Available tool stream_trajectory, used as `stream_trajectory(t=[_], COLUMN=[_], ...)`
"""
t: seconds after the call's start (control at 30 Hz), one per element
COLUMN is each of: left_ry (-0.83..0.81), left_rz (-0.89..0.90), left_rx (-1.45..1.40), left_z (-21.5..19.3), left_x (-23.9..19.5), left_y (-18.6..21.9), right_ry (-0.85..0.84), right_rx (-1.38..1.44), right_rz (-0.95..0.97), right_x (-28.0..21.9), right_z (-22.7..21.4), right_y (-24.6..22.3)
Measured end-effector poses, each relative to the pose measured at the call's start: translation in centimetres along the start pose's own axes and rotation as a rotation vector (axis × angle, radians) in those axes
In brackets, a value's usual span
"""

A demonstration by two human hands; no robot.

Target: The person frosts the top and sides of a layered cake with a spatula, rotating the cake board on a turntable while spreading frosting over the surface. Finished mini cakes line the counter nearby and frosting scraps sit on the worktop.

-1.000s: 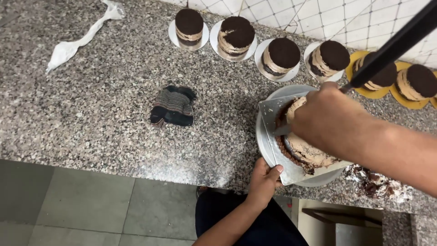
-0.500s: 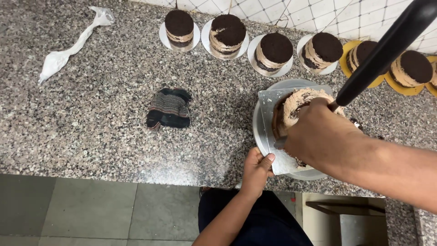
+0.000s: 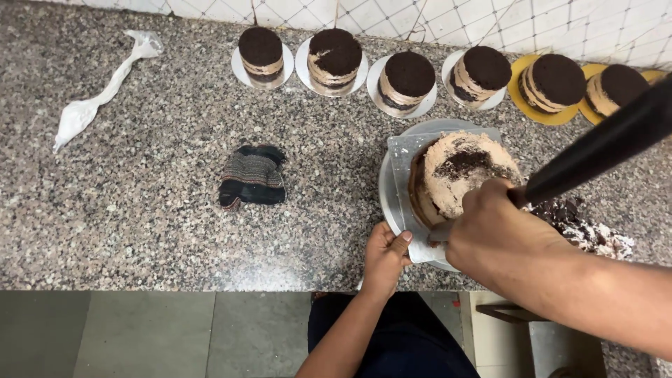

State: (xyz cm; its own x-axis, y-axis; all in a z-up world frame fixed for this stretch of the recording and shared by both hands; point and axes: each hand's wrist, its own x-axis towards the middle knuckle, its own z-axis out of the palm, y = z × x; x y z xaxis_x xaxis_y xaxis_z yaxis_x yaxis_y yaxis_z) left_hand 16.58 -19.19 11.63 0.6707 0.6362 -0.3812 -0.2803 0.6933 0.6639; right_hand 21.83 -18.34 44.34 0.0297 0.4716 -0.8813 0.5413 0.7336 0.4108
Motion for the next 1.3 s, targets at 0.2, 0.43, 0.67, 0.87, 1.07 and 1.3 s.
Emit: stream_trajectory(t=[0.2, 0.43, 0.67, 0.87, 1.07, 1.3], left_ry=[-0.036, 0.056, 0.040, 0.005, 0.050, 0.128], left_rz=[0.034, -0.054, -0.040, -0.009, -0.038, -0.050], left_rx=[-0.016, 0.098, 0.129, 0.032, 0.130, 0.117], left_z=[-1.0, -0.4, -2.0, -1.8, 1.1, -0.1], left_x=[0.4, -0.2, 0.8, 0.4, -0.4, -0.2], left_y=[-0.8, 1.3, -0.3, 0.0, 2.2, 1.5], right_ry=[0.115, 0.228, 0.247, 1.076, 1.114, 0.854], right_rx=[0.115, 0.770, 1.427, 1.575, 1.777, 1.840], right_rz=[0.134, 0.775, 1.214, 1.561, 1.618, 1.550], right_x=[-1.3, -8.2, -2.8, 18.0, 22.7, 20.8], right_z=[6.9, 28.0, 41.0, 44.3, 43.0, 41.2], right_y=[-3.1, -9.6, -23.7, -38.2, -42.4, -48.5])
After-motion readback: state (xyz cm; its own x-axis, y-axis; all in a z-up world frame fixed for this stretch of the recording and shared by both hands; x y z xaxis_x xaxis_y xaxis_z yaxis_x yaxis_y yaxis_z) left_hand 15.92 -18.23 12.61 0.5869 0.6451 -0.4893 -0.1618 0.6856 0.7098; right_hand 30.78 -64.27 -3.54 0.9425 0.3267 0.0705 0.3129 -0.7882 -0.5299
